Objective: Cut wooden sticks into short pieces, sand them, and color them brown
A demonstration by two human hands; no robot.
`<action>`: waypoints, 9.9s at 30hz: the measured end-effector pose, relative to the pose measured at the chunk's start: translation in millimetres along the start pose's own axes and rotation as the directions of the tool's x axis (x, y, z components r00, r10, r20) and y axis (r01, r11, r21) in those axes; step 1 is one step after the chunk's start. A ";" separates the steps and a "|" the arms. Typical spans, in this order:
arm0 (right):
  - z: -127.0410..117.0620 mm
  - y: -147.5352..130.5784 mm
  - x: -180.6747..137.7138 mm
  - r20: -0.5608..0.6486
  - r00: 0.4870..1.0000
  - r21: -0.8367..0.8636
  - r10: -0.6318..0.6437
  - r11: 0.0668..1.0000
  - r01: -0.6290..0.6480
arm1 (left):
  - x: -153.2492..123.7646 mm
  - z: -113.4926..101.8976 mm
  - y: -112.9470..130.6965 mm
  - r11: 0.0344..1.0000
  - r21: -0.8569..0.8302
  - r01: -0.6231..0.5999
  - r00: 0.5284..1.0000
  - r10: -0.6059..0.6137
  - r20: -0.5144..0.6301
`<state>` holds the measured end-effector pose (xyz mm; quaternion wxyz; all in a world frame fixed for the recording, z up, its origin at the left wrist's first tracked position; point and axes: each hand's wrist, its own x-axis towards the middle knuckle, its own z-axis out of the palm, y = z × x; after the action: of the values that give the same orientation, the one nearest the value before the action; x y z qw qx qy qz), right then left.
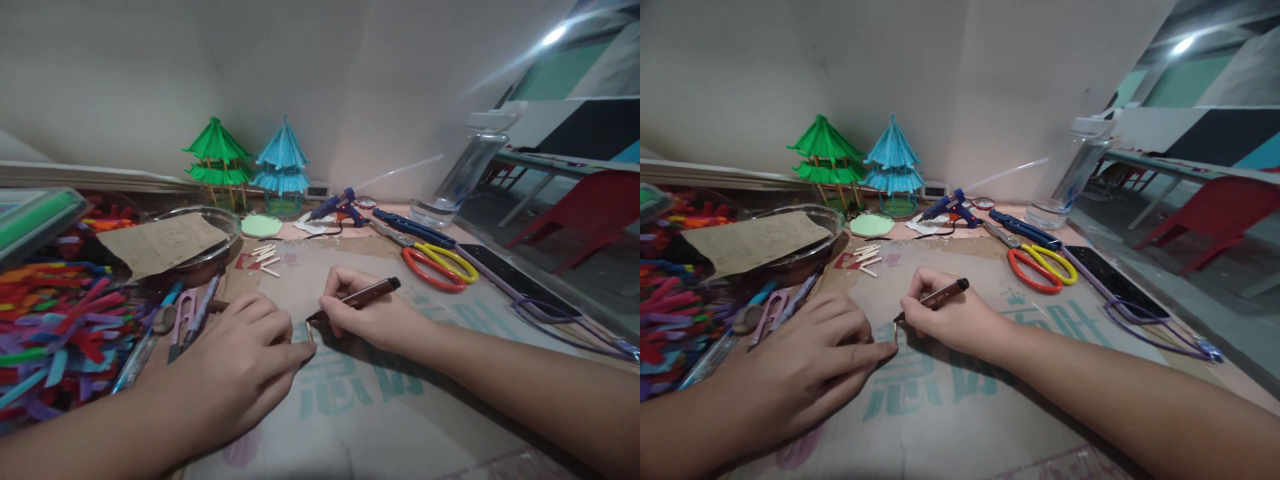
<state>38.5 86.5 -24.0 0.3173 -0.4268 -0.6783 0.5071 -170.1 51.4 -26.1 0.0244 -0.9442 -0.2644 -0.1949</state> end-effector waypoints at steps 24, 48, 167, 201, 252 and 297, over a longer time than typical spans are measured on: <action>1.6 -0.8 -0.5 0.014 1.000 -0.010 0.006 1.000 -0.006 | -1.3 0.5 1.6 1.000 0.006 0.017 1.000 -0.017 -0.010; 1.0 -0.7 -0.8 0.044 0.998 -0.043 0.049 0.998 -0.047 | -1.3 0.7 1.3 1.000 -0.010 0.022 1.000 -0.022 -0.008; 2.0 3.9 -1.8 0.130 0.992 0.026 0.002 1.000 -0.005 | 1.2 14.6 -9.2 0.959 -0.173 0.222 0.963 -0.244 -0.116; 3.2 2.3 -3.8 0.167 0.986 0.007 -0.020 1.000 0.019 | 0.1 9.5 -8.5 0.967 -0.139 0.215 0.969 -0.229 -0.093; 0.0 3.4 -3.4 0.122 0.992 -0.046 -0.044 0.998 0.050 | 2.9 12.7 -8.5 0.961 -0.144 0.238 0.968 -0.246 -0.040; 3.1 0.6 -3.0 0.102 0.995 -0.032 0.021 0.999 -0.018 | 2.1 13.1 -9.0 0.945 -0.180 0.274 0.961 -0.275 0.017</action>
<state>37.3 82.6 -25.5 0.2706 -0.4117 -0.6971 0.5209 -168.3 62.2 -37.9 -0.0875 -0.8956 -0.3745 -0.2234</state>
